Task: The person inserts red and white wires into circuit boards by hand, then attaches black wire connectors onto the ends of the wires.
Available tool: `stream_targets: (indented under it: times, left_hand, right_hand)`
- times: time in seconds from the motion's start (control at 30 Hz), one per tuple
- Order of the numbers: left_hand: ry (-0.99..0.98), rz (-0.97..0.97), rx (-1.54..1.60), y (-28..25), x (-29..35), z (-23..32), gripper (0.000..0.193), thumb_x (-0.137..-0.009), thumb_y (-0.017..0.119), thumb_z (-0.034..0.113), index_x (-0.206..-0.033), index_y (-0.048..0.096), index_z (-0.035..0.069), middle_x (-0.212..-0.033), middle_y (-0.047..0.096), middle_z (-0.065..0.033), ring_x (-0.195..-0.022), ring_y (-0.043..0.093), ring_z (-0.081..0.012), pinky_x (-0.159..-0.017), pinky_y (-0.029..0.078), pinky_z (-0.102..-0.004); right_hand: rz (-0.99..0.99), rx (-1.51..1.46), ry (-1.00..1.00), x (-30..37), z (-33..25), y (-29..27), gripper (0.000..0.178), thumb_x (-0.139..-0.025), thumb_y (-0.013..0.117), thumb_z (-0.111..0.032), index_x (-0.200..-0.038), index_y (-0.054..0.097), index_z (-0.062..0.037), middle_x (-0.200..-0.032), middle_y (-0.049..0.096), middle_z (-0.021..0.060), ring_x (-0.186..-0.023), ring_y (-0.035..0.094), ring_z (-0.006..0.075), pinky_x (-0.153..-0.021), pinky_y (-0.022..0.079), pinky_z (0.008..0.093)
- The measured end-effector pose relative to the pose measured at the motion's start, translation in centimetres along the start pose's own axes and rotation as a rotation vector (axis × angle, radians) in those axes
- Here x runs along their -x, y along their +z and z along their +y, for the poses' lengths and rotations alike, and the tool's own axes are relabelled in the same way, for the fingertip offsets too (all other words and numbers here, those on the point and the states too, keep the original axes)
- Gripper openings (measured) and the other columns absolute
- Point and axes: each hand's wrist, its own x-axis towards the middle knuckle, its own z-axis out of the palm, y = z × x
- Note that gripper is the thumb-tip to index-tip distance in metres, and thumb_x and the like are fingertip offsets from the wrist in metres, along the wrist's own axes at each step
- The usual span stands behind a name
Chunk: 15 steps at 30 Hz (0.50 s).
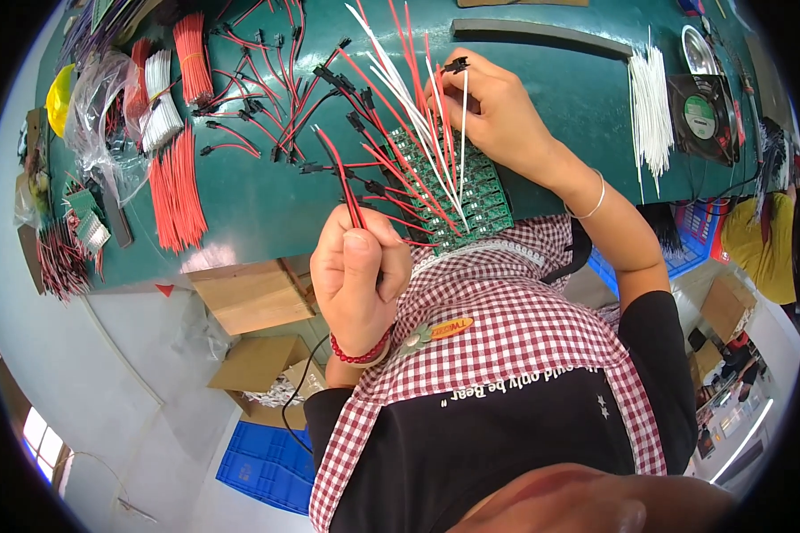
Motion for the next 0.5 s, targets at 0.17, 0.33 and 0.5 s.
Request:
stream_targets:
  times: [0.17,0.33,0.5]
  left_hand:
    - [0.002,0.004,-0.02,-0.15,0.0,-0.18,0.027,-0.103,0.04,0.027,-0.093,0.047,0.004,-0.05,0.032,0.0032,-0.039,0.022,-0.0039,-0.038,0.018,-0.0235]
    - [-0.018,-0.009,0.02,-0.41,0.17,-0.26,0.028,-0.102,0.044,0.027,-0.095,0.05,0.001,-0.056,0.038,0.0032,-0.045,0.029,-0.0033,-0.042,0.021,-0.0219]
    - [-0.025,-0.002,0.008,-0.24,0.26,-0.14,0.028,-0.102,0.045,0.028,-0.095,0.05,0.001,-0.057,0.04,0.0029,-0.045,0.03,-0.0033,-0.043,0.021,-0.0216]
  right_hand:
    - [0.018,0.038,-0.061,-0.12,0.53,0.28,0.012,-0.082,0.064,-0.002,-0.091,0.061,0.0051,-0.081,0.052,0.0131,-0.065,0.056,0.0265,-0.06,0.045,0.0344]
    - [-0.015,0.075,-0.039,-0.07,0.19,-0.12,0.013,-0.082,0.063,-0.002,-0.092,0.063,0.0063,-0.079,0.049,0.0141,-0.064,0.054,0.0276,-0.059,0.044,0.0354]
    - [-0.015,0.084,-0.025,-0.05,-0.13,-0.13,0.014,-0.082,0.064,-0.003,-0.092,0.062,0.0064,-0.08,0.05,0.0141,-0.065,0.054,0.0287,-0.059,0.044,0.0355]
